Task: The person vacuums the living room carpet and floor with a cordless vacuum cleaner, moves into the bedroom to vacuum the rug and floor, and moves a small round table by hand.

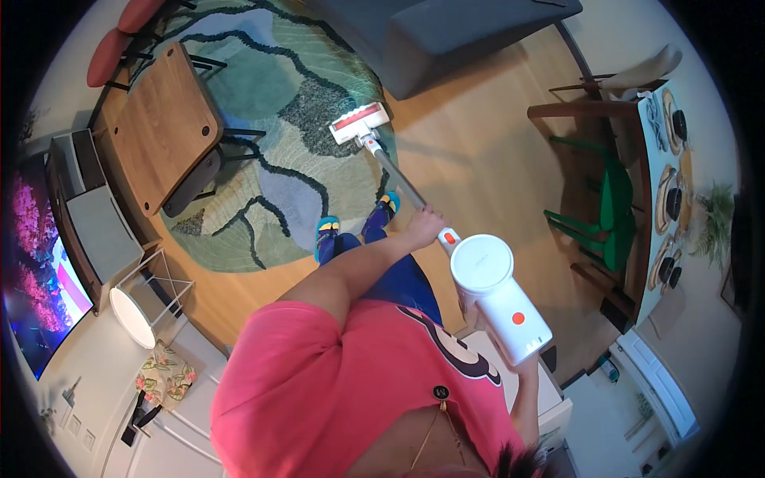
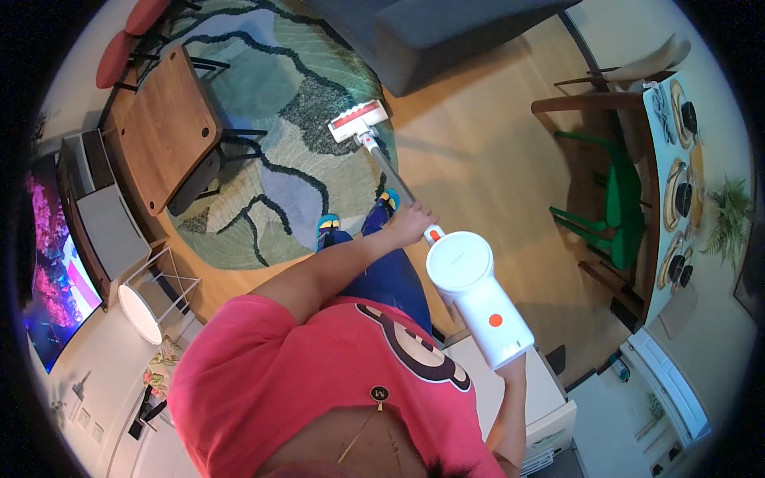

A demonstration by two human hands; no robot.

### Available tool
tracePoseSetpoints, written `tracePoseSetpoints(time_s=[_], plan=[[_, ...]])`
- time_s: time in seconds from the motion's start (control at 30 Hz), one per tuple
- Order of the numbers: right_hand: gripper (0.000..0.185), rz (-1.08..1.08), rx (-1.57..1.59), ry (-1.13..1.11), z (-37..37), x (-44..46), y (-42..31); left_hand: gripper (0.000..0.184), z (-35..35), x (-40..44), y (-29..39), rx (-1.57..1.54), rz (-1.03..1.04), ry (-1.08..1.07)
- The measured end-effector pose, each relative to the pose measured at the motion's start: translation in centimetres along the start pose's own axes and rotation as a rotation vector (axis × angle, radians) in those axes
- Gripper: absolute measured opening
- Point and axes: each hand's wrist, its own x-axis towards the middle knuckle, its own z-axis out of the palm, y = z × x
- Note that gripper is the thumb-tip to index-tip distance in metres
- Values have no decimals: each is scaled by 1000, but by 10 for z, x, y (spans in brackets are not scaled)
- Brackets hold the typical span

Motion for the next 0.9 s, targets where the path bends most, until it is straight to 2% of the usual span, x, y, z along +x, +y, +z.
tracePoseSetpoints(time_s=[0.07, 0.1, 0.13, 0.23, 0.33, 0.43, 0.47, 0.5, 0.53, 0.57, 0.63, 0.7, 0.77, 0.8, 0.9], plan=[[48, -106, -80, 6, -14, 14, -4, 31, -5, 7, -3, -15, -2, -30], [48, 33, 68, -10, -15, 14, -6, 32, -5, 11, -4, -23, 4, -38], [47, 47, 120, 41, -12, 12, -1, 32, -4, 16, -4, -35, 9, -41], [44, 70, 167, 118, -4, 9, 6, 20, -1, 21, -3, 65, 21, -123], [42, 76, 188, 139, 4, 19, 4, 24, -17, 12, -18, 70, 59, -126], [41, 32, 204, 144, 15, 47, -6, 20, -34, 8, -41, 113, -10, -121], [40, 0, 205, 143, 18, 63, -10, 20, -47, 9, -51, 129, -37, -116], [39, -44, 172, 144, 20, 81, -14, 22, -39, 10, -70, 153, -62, 5], [39, -99, 136, 142, 20, 99, -21, 22, -44, 11, -86, 148, -78, -30], [36, -255, -63, 191, 19, 122, -26, 22, -52, 15, -105, 142, -93, -59], [34, 5, 185, 104, 5, 158, -61, 22, -71, 28, -135, 155, -126, -50], [34, -3, 190, 154, 7, 186, -73, 22, -85, 38, -159, 190, -148, -1], [33, -180, 59, 229, 2, 218, -93, 25, -100, 45, -185, 149, -230, 18], [32, -199, 86, 248, 0, 235, -109, 32, -105, 46, -201, 185, -254, 57], [31, -241, 154, 243, 2, 281, -155, 33, -133, 49, -249, 199, -298, 49]])
